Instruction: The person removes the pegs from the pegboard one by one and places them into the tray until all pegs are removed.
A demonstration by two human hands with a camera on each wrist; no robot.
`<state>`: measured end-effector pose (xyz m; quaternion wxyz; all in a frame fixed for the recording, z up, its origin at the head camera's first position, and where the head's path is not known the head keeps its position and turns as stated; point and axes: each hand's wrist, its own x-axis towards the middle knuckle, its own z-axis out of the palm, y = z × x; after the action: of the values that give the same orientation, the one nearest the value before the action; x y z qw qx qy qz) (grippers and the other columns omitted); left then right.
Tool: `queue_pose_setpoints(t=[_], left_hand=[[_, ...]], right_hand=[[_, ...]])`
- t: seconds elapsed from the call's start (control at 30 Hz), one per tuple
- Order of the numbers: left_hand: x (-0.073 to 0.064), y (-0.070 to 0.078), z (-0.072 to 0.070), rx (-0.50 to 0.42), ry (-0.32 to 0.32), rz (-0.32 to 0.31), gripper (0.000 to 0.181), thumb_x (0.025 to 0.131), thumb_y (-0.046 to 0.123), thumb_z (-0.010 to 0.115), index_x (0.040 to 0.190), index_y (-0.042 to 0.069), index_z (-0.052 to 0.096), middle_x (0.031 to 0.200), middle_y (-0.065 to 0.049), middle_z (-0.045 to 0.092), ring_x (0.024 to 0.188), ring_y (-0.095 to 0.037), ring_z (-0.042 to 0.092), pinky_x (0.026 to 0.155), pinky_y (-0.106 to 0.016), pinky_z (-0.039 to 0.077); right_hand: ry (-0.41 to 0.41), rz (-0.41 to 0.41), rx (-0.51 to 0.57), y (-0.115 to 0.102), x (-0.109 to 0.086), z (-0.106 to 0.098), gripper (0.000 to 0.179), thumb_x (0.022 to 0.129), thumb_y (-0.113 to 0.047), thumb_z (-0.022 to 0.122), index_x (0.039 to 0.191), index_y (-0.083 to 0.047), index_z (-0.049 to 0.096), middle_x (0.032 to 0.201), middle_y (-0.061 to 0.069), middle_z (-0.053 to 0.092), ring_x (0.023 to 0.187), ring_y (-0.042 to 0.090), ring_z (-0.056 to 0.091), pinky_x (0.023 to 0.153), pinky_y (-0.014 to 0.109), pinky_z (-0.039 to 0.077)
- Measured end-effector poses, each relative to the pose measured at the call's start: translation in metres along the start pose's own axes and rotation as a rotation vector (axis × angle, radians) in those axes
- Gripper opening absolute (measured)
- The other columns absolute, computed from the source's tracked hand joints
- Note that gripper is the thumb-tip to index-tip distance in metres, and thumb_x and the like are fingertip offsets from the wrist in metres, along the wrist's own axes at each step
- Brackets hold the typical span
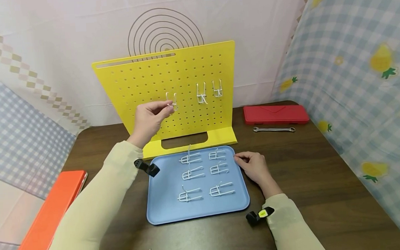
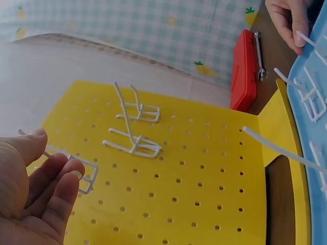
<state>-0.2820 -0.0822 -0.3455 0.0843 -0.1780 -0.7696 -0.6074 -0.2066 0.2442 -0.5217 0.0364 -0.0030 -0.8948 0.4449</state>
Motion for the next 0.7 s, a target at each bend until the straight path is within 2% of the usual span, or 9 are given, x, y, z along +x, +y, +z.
queue_pose_setpoints(t=[0.1, 0.23, 0.47, 0.53, 0.7], left_hand=[[-0.01, -0.002, -0.008, 0.016, 0.003, 0.014, 0.024, 0.09, 0.011, 0.069, 0.111, 0.002, 0.072, 0.103, -0.012, 0.071, 0.092, -0.025, 0.068, 0.079, -0.029, 0.055], [-0.023, -0.009, -0.017, 0.024, 0.006, 0.032, 0.024, 0.089, 0.017, 0.07, 0.11, 0.006, 0.073, 0.101, -0.01, 0.072, 0.089, -0.021, 0.069, 0.078, -0.027, 0.055], [-0.051, -0.019, -0.028, 0.038, 0.011, 0.076, 0.022, 0.09, 0.017, 0.069, 0.109, 0.008, 0.074, 0.101, -0.01, 0.072, 0.087, -0.02, 0.07, 0.077, -0.028, 0.056], [-0.062, -0.023, -0.03, 0.072, 0.009, 0.108, 0.021, 0.09, 0.015, 0.069, 0.108, 0.007, 0.074, 0.099, -0.011, 0.072, 0.084, -0.019, 0.07, 0.074, -0.027, 0.056], [-0.09, -0.039, -0.033, 0.249, 0.021, 0.216, 0.016, 0.088, 0.011, 0.071, 0.103, 0.008, 0.076, 0.094, -0.006, 0.073, 0.077, -0.012, 0.068, 0.062, -0.021, 0.053]], right_hand=[[0.001, 0.0, 0.001, -0.001, 0.0, 0.0, 0.028, 0.092, -0.034, 0.067, 0.107, -0.012, 0.075, 0.102, 0.006, 0.072, 0.099, 0.023, 0.065, 0.082, 0.042, 0.053], [0.0, 0.0, 0.001, -0.001, 0.0, 0.0, 0.027, 0.091, -0.033, 0.067, 0.107, -0.012, 0.075, 0.102, 0.006, 0.072, 0.099, 0.023, 0.065, 0.082, 0.042, 0.053], [-0.013, 0.009, 0.001, 0.0, -0.001, 0.0, 0.031, 0.092, -0.036, 0.066, 0.109, -0.012, 0.074, 0.105, 0.007, 0.071, 0.102, 0.025, 0.064, 0.084, 0.044, 0.053], [-0.015, 0.014, 0.001, 0.0, 0.0, 0.0, 0.031, 0.092, -0.036, 0.066, 0.11, -0.012, 0.074, 0.105, 0.007, 0.071, 0.102, 0.025, 0.064, 0.085, 0.044, 0.053], [-0.013, 0.022, 0.0, 0.001, 0.001, -0.001, 0.03, 0.091, -0.037, 0.067, 0.108, -0.013, 0.074, 0.104, 0.006, 0.072, 0.101, 0.024, 0.064, 0.085, 0.044, 0.052]])
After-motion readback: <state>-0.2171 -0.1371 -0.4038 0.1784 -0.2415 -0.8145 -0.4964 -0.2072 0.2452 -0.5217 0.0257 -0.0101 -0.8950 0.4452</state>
